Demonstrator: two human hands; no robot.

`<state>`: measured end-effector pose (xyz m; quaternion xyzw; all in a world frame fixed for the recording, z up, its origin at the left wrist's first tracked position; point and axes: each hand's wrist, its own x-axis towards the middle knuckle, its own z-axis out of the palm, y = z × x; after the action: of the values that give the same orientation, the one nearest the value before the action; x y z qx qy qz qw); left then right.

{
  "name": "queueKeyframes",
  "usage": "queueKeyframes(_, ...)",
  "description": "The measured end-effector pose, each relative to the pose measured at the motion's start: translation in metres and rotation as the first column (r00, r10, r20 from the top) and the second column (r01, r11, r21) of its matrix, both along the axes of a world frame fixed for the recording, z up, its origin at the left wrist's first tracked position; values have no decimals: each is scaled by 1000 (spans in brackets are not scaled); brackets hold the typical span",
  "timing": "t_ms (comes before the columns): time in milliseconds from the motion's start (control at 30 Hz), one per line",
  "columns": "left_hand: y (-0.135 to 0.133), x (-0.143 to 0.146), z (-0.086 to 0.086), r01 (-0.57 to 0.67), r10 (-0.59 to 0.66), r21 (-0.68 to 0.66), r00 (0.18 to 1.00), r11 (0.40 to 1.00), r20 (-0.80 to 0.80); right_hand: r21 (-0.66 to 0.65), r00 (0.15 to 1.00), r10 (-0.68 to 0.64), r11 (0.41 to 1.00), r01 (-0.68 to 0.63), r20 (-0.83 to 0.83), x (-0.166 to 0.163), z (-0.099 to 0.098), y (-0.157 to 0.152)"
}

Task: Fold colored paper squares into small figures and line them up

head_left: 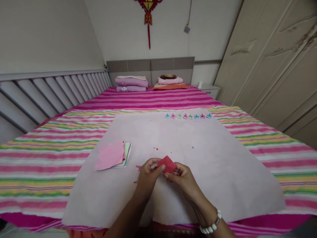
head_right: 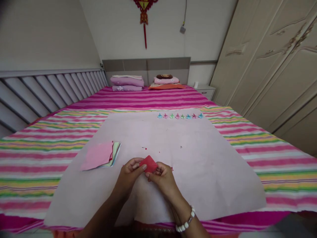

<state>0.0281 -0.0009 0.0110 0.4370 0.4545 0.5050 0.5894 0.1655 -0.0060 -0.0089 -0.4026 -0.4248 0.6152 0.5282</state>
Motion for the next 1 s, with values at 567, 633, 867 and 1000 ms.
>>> queueKeyframes(567,-2,-10,2,106,-36,289,971,952,-237,28,994,-109,994,110,-21,8,10,-1)
queueKeyframes(633,-1,-11,4,123,-24,309,952,943,-307,45,992,-116,992,118,-48,8,12,-1)
queueKeyframes(867,-1,-11,7,89,63,364,921,927,-385,135,993,-114,984,119,-42,9,15,-3)
queueKeyframes(1000,-1,-12,5,97,82,392,905,915,-417,177,987,-154,974,142,50,11,16,-4)
